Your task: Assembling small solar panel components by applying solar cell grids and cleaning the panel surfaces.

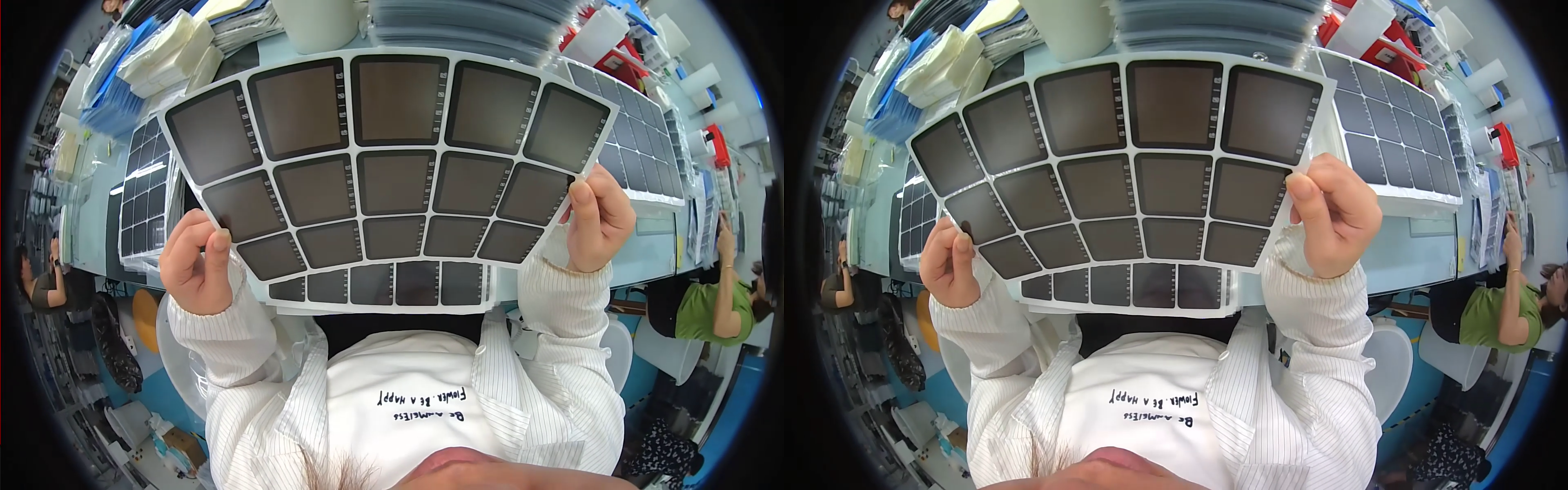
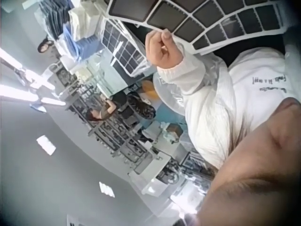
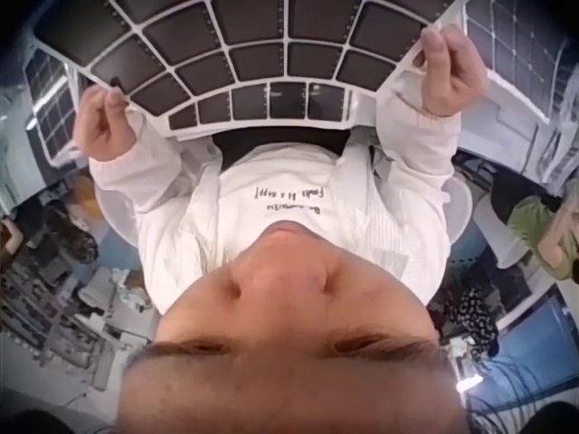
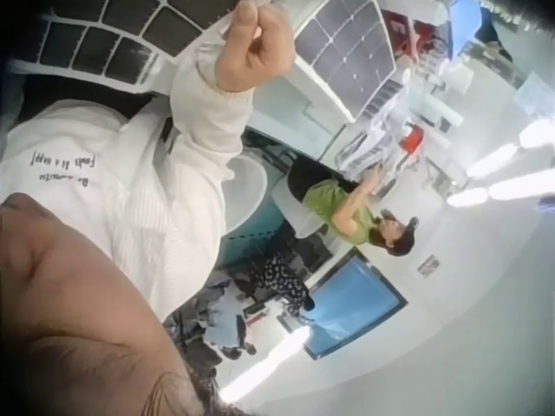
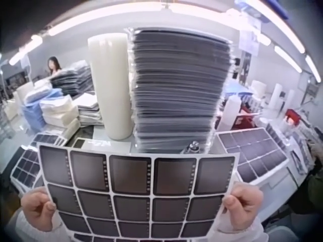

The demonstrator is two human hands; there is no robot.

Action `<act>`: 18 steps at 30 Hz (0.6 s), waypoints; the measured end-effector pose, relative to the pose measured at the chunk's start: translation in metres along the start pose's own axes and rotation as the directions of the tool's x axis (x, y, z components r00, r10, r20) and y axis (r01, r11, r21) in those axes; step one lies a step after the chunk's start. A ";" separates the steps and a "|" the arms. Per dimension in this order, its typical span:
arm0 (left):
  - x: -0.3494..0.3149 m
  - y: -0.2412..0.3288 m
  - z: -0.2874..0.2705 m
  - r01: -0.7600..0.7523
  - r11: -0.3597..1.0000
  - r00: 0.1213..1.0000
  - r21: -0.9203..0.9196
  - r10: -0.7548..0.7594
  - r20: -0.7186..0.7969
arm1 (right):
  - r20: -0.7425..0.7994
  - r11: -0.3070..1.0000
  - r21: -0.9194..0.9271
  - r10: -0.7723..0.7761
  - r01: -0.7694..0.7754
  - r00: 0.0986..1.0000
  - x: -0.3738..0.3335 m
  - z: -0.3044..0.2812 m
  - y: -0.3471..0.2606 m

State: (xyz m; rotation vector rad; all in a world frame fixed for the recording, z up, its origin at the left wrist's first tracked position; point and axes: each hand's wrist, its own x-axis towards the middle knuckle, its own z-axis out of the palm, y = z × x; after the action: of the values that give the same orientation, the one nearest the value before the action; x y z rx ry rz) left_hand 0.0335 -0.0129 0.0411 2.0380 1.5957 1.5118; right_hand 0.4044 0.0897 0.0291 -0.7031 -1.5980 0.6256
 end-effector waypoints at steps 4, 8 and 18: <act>0.008 0.002 -0.002 -0.049 0.999 0.999 0.006 0.049 0.013 | -0.021 1.000 -0.012 0.000 -0.001 1.000 0.005 -0.004 -0.008; 0.018 0.010 0.000 -0.084 0.996 0.996 -0.010 0.083 -0.023 | -0.046 0.999 -0.039 -0.021 0.019 0.999 0.013 -0.008 -0.017; 0.039 0.027 0.007 -0.147 0.988 0.989 -0.036 0.147 -0.008 | -0.125 0.998 -0.051 -0.044 0.037 0.991 0.016 -0.027 -0.034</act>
State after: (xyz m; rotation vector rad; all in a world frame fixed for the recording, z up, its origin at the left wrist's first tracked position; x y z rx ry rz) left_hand 0.0536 0.0096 0.0781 2.1766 1.4365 1.5826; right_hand 0.4268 0.0794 0.0682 -0.7304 -1.5112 0.5041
